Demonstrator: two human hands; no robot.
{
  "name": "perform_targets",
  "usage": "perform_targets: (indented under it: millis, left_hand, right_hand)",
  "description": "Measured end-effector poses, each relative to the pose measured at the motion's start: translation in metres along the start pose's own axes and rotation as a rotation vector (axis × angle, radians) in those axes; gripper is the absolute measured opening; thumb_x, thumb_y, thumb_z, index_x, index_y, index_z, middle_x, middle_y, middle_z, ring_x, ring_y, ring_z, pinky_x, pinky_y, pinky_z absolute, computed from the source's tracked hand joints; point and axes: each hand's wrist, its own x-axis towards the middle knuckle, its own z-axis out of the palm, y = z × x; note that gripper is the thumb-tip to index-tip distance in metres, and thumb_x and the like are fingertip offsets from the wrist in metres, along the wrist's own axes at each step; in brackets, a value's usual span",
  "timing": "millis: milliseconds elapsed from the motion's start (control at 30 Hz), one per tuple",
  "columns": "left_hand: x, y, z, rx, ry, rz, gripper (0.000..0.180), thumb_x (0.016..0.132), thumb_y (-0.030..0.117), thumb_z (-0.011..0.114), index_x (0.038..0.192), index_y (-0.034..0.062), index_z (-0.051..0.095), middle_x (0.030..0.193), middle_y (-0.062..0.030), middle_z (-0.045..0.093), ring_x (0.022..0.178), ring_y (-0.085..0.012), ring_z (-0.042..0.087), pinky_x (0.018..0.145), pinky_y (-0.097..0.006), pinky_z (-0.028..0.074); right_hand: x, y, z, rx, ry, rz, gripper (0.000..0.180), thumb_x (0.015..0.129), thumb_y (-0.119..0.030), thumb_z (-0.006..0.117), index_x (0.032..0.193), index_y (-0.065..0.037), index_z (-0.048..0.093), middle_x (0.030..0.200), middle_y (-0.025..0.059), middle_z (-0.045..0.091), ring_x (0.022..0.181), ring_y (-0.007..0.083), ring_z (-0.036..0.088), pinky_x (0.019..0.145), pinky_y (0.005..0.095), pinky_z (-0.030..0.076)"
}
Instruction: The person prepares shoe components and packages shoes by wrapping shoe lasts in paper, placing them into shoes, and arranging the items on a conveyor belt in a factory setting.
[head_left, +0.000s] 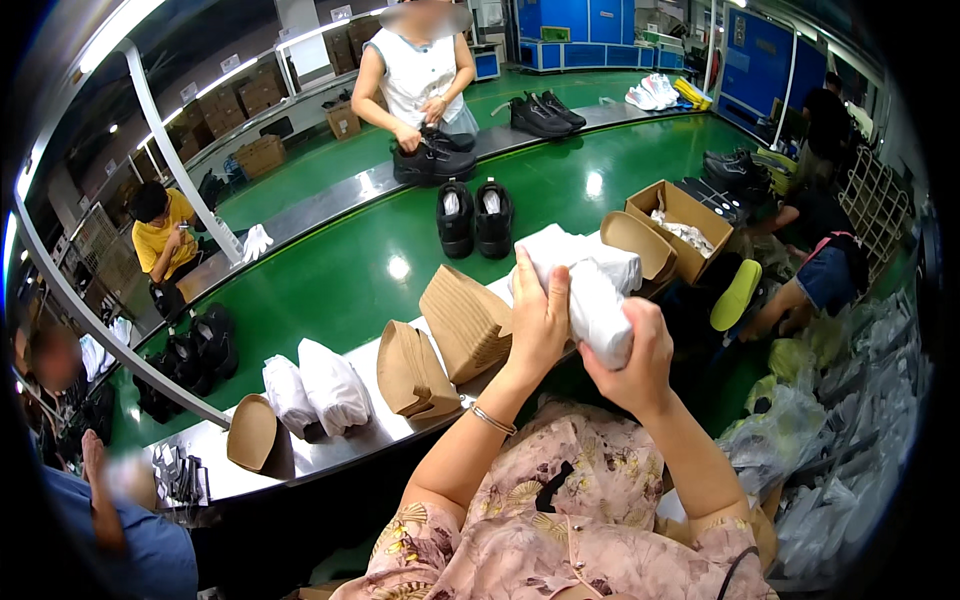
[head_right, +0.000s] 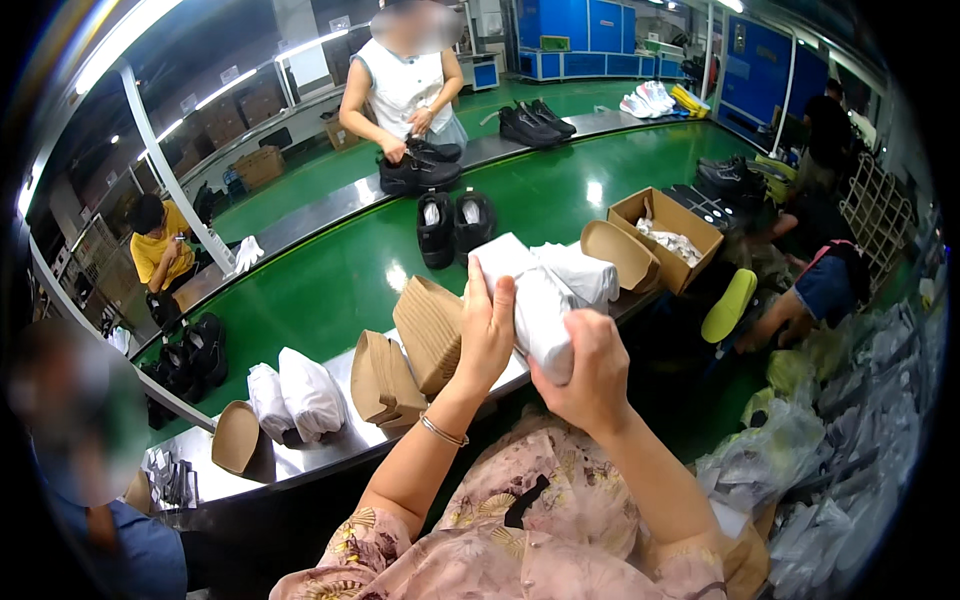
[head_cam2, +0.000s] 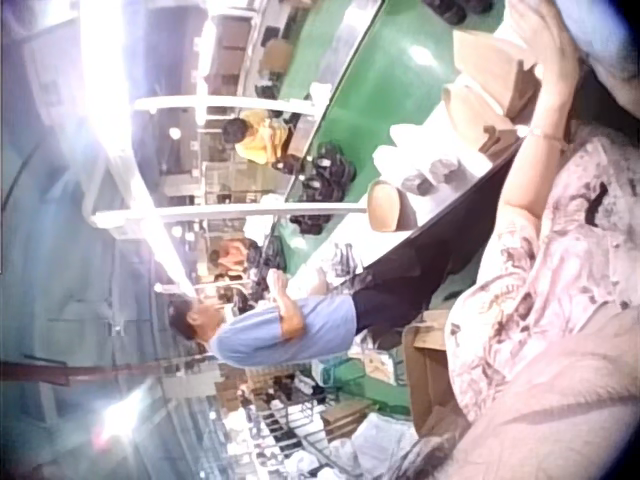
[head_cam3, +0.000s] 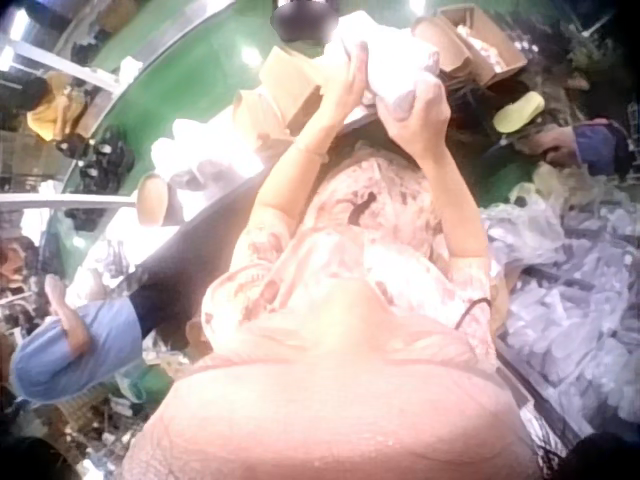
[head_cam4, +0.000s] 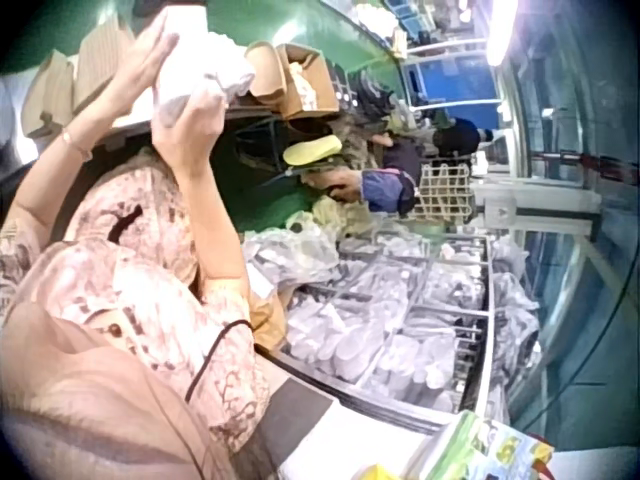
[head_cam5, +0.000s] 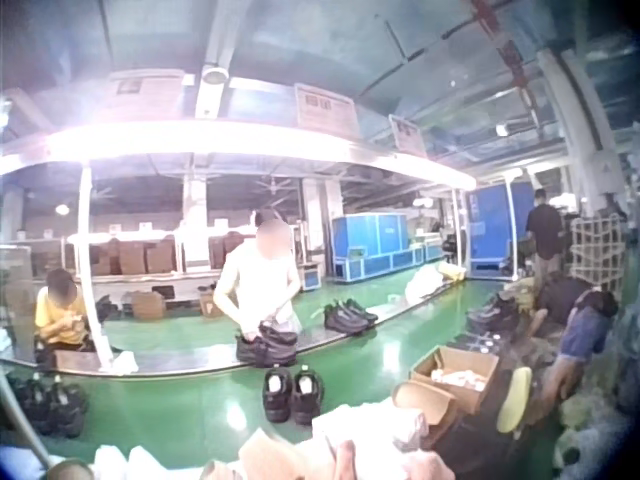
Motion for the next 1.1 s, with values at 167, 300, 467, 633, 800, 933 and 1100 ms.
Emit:
perform_targets:
  millis: [167,300,467,633,800,933,1100]
  left_hand:
    - [0.035,-0.007,-0.014,-0.681,-0.121,-0.551,0.039,0.092,0.038,0.05,0.096,-0.0003,0.058,0.092,-0.0092,0.063,0.081,-0.017,0.061,0.07,-0.029,0.05]
    - [0.04,0.012,-0.028,-1.065,-0.086,-0.739,0.031,0.092,0.03,0.049,0.095,0.0016,0.06,0.094,-0.0088,0.064,0.086,-0.0213,0.062,0.082,-0.036,0.049]
    - [0.06,-0.007,-0.076,-1.205,-0.185,-0.728,0.028,0.093,0.028,0.045,0.097,0.0038,0.06,0.095,-0.0081,0.064,0.091,-0.0209,0.061,0.082,-0.038,0.049]
    - [0.071,-0.045,-0.111,-0.138,0.413,-0.221,0.045,0.094,0.033,0.046,0.123,-0.0009,0.044,0.116,-0.0093,0.053,0.1,-0.018,0.053,0.087,-0.032,0.042]
    - [0.111,-0.059,-0.105,-0.123,0.055,-0.368,0.028,0.092,0.023,0.05,0.083,0.0003,0.063,0.078,-0.0036,0.061,0.071,-0.0103,0.056,0.066,-0.024,0.045]
    - [0.167,-0.085,-0.081,-0.642,0.11,-0.61,0.023,0.088,0.021,0.057,0.08,-0.0002,0.06,0.074,-0.0055,0.061,0.065,-0.0145,0.058,0.06,-0.029,0.047]
    - [0.216,-0.114,-0.073,-0.226,-0.102,-0.763,0.049,0.09,0.046,0.049,0.095,-0.0014,0.061,0.091,-0.0071,0.061,0.083,-0.0175,0.058,0.074,-0.034,0.047]
  right_hand:
    - [0.004,0.009,-0.025,0.1,-0.086,-0.137,0.069,0.059,-0.009,0.079,0.114,-0.002,0.039,0.098,0.0196,0.052,0.085,0.035,0.054,0.071,0.0411,0.047]
    - [0.003,0.019,-0.014,0.263,-0.02,-0.053,0.069,0.06,-0.01,0.08,0.114,0.0,0.038,0.098,0.0188,0.053,0.081,0.0334,0.057,0.072,0.0393,0.048]
    - [0.01,0.014,0.026,0.448,-0.024,0.091,0.075,0.06,-0.01,0.08,0.119,-0.002,0.034,0.103,0.016,0.051,0.09,0.0263,0.054,0.079,0.0377,0.044]
    - [0.029,0.03,0.06,0.421,-0.055,0.091,0.075,0.059,-0.012,0.081,0.119,-0.002,0.037,0.103,0.0165,0.052,0.091,0.0271,0.054,0.08,0.0382,0.044]
    - [0.063,0.054,0.096,0.403,-0.2,-0.247,0.074,0.059,-0.009,0.08,0.117,0.0,0.036,0.102,0.0202,0.052,0.087,0.0354,0.055,0.076,0.0409,0.046]
    - [0.086,0.092,0.118,0.326,-0.211,-0.249,0.072,0.059,-0.008,0.079,0.116,-0.001,0.037,0.099,0.0214,0.052,0.083,0.0365,0.055,0.069,0.0407,0.048]
    - [0.107,0.14,0.145,0.45,-0.286,0.164,0.068,0.064,-0.008,0.077,0.119,0.0,0.036,0.103,0.02,0.053,0.088,0.0296,0.059,0.074,0.0364,0.048]
